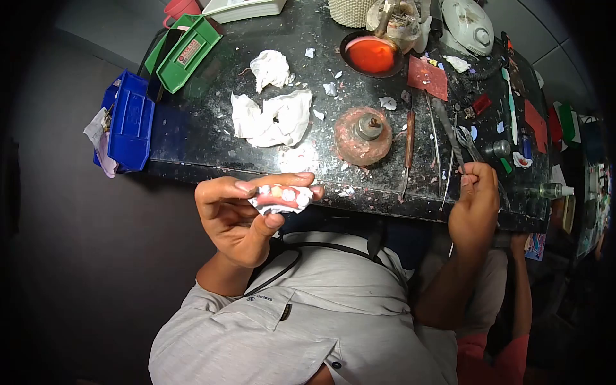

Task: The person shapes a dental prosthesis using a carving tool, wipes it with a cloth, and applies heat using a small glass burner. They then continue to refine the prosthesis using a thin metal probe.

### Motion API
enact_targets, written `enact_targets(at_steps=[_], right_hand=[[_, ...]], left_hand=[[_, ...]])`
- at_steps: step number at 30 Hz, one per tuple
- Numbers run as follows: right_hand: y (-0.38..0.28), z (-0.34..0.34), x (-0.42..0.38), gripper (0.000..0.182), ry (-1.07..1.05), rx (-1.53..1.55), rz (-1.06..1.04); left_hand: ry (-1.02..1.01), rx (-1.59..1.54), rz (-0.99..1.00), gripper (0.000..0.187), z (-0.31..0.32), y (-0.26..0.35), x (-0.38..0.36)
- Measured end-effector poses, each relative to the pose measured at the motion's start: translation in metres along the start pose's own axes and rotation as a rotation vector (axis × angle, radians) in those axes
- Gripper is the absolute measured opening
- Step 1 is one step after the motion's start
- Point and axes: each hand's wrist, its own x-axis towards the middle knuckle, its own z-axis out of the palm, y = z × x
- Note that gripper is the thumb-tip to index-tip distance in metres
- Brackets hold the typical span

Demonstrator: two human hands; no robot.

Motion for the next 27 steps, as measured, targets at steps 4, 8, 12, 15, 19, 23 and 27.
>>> enact_targets(at_steps=[4,8,12,15,19,23,27], right_hand=[[0.016,-0.009,-0.002,0.011,-0.136,0.487,0.136],[-0.011,-0.015,-0.006,0.011,-0.265,0.835,0.148],[-0.02,-0.016,-0.008,0.013,-0.192,0.881,0.032],[-0.023,-0.016,-0.012,0.015,-0.203,0.897,-0.019],[-0.048,-0.01,-0.024,0.015,-0.211,0.894,-0.005],[-0.07,-0.003,-0.034,0.017,-0.157,1.006,-0.136],[-0.095,0.004,-0.044,0.019,-0.092,0.967,-0.274]], left_hand=[[-0.018,-0.076,0.022,0.039,0.001,-0.001,0.0],[-0.024,-0.068,0.016,0.04,0.003,0.002,0.0],[-0.045,-0.063,0.011,0.04,0.003,0.002,0.001],[-0.043,-0.047,0.009,0.041,0.005,0.001,-0.002],[0.003,0.016,-0.046,0.041,0.008,0.001,-0.003],[-0.005,0.036,-0.125,0.042,0.009,0.001,-0.003],[-0.014,-0.07,-0.16,0.038,0.01,-0.003,-0.007]])
